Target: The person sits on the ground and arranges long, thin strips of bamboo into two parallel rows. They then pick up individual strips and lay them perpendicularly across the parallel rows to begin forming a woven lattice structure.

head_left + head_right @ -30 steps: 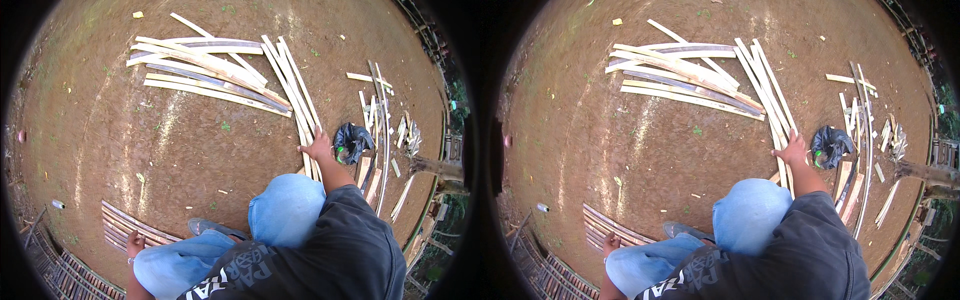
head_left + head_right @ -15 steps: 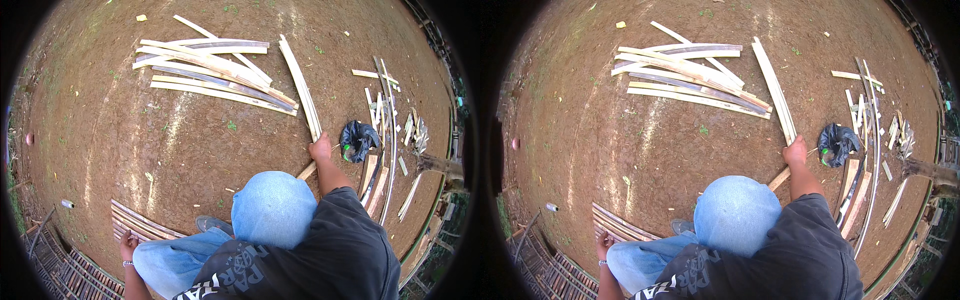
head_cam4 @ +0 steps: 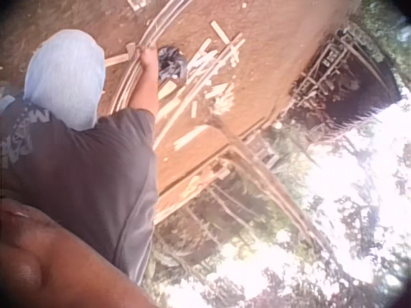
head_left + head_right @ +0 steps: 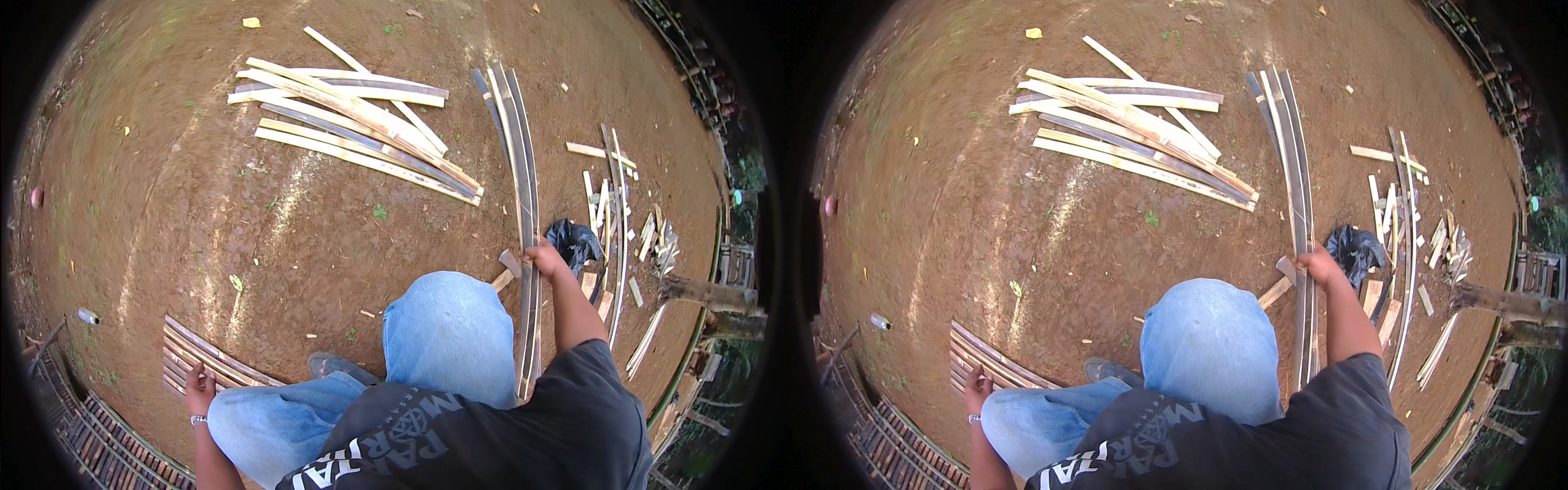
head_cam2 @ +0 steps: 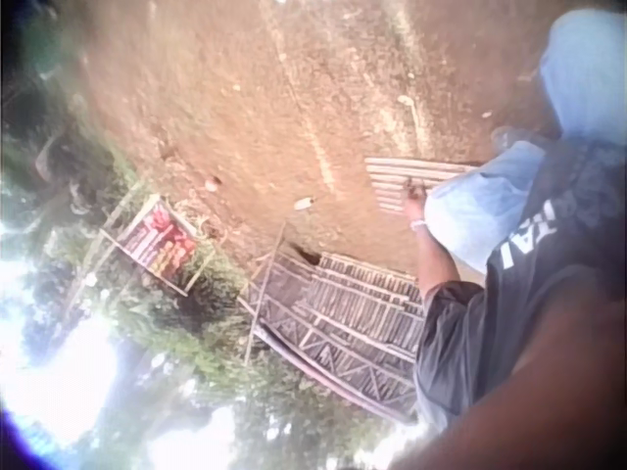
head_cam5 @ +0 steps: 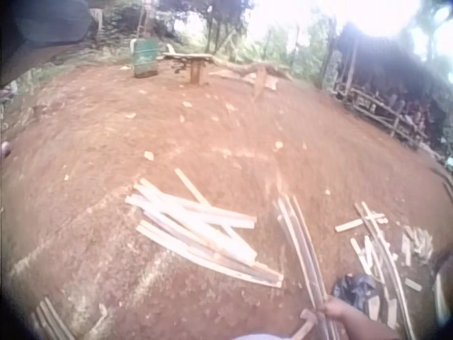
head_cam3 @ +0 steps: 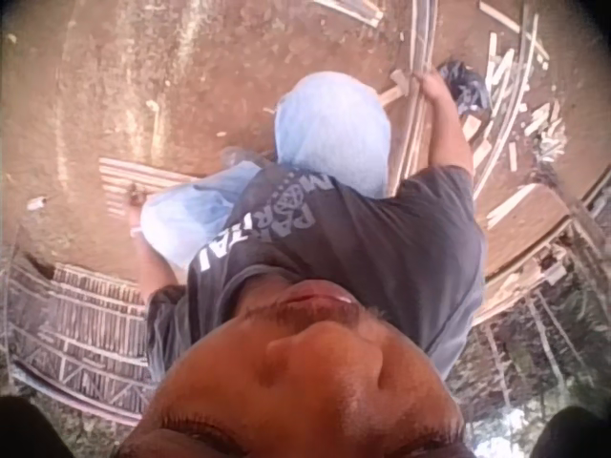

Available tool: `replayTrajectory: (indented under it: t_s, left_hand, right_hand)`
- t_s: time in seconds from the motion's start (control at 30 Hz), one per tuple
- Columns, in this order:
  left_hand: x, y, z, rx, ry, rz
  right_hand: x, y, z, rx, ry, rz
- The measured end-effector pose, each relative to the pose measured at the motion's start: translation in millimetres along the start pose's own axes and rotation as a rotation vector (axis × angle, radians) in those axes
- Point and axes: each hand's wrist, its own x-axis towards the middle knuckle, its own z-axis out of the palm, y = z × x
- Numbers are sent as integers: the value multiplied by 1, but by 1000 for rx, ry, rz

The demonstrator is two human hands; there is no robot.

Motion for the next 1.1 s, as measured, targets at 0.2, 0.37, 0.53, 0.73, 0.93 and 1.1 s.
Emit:
replayTrajectory:
  t_s: [0.2, 0.37, 0.53, 0.73, 0.93, 1.1]
  left_hand:
    - [7, 91, -1, -6, 8, 145]
    - [3, 135, -11, -154, -69, 174]
    - [-12, 112, 16, -235, -357, 94]
    - [-42, 91, 108, -598, -681, 83]
    - [-70, 106, 209, -1790, -260, -447]
    - [-58, 110, 236, -1900, 33, -520]
  right_hand:
    - [-16, -128, 14, 14, -145, -60]
    - [-5, -221, 91, -306, -467, -246]
    - [-11, -263, 217, -882, -738, -376]
    - [-57, -223, 341, -1361, -1026, -378]
    - [-84, -141, 370, -1467, -1121, -412]
    - [-63, -114, 337, -1512, -1141, -406]
